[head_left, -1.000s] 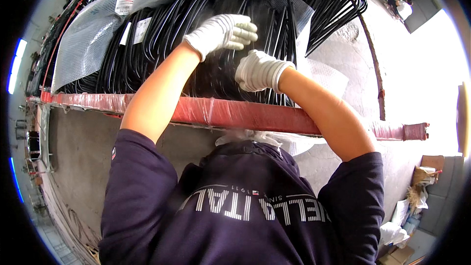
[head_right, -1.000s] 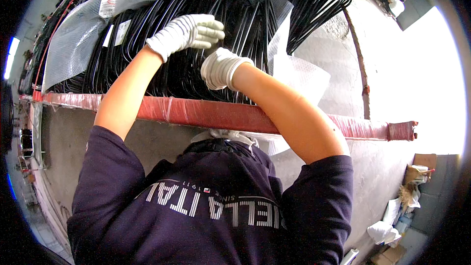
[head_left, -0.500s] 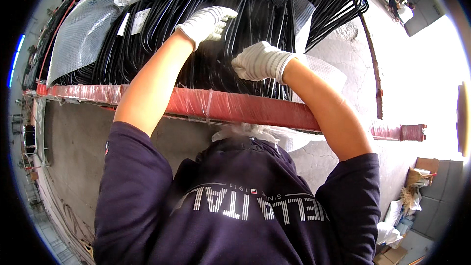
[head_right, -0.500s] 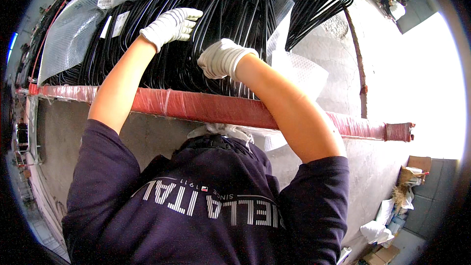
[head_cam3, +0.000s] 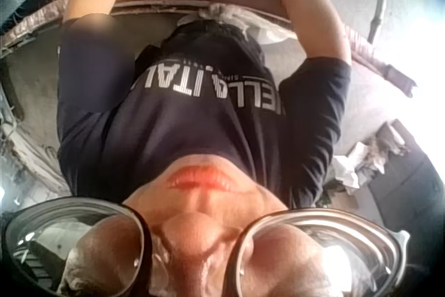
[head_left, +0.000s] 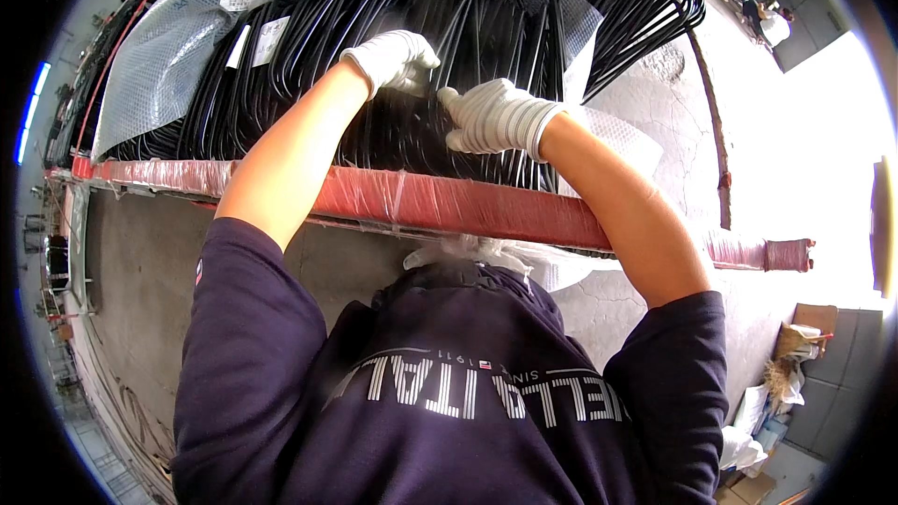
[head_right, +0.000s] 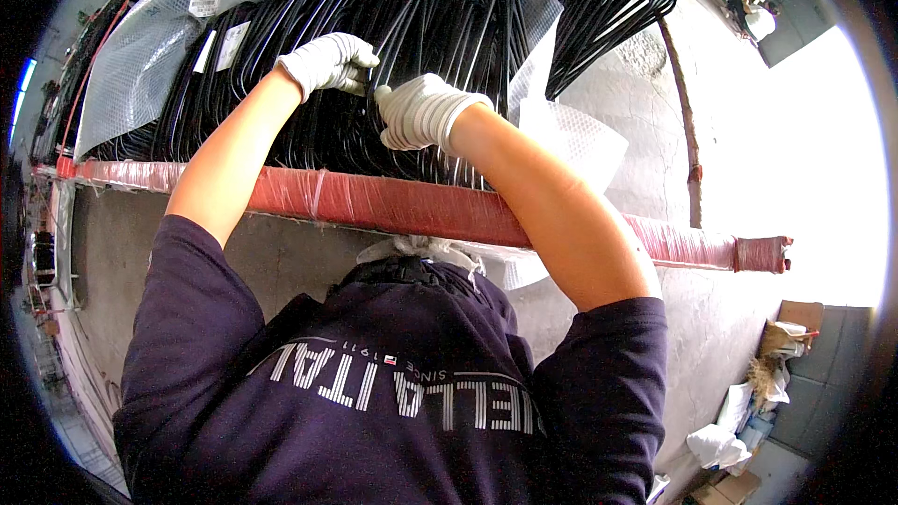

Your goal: The person organizes black U-shaped metal rods within a large industrial rack, using their gloved hands to separate individual pieces and adjust the plastic wrap between layers.

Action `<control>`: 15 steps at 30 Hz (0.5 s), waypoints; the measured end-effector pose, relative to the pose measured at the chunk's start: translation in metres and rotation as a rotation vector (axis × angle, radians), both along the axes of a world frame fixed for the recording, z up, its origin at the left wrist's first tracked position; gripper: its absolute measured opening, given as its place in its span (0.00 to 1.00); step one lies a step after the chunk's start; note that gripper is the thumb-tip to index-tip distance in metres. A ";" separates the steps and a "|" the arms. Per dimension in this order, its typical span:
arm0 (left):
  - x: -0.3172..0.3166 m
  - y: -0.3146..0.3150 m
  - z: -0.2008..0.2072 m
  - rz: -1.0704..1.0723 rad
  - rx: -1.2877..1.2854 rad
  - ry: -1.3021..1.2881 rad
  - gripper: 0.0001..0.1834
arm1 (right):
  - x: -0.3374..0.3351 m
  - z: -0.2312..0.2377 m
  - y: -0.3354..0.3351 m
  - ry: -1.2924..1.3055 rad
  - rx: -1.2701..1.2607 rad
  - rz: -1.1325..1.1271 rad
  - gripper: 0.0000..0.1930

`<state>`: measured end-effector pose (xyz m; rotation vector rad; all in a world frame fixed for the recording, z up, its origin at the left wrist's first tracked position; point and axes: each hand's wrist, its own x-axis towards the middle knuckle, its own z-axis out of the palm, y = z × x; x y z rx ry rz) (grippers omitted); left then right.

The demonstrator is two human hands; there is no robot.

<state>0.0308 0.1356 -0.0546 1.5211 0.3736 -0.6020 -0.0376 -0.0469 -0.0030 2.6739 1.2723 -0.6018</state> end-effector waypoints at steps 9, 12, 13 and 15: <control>-0.004 -0.003 0.004 -0.001 0.000 0.016 0.06 | 0.004 0.001 -0.001 0.024 0.004 0.056 0.21; -0.007 -0.005 0.009 -0.012 0.004 0.014 0.06 | 0.006 -0.001 -0.002 0.002 -0.019 0.078 0.20; -0.009 -0.009 0.012 -0.005 0.021 0.011 0.07 | 0.007 -0.004 -0.004 -0.007 -0.017 0.076 0.19; -0.004 -0.009 0.008 0.013 0.085 -0.043 0.07 | 0.006 -0.004 -0.005 -0.023 -0.030 0.095 0.18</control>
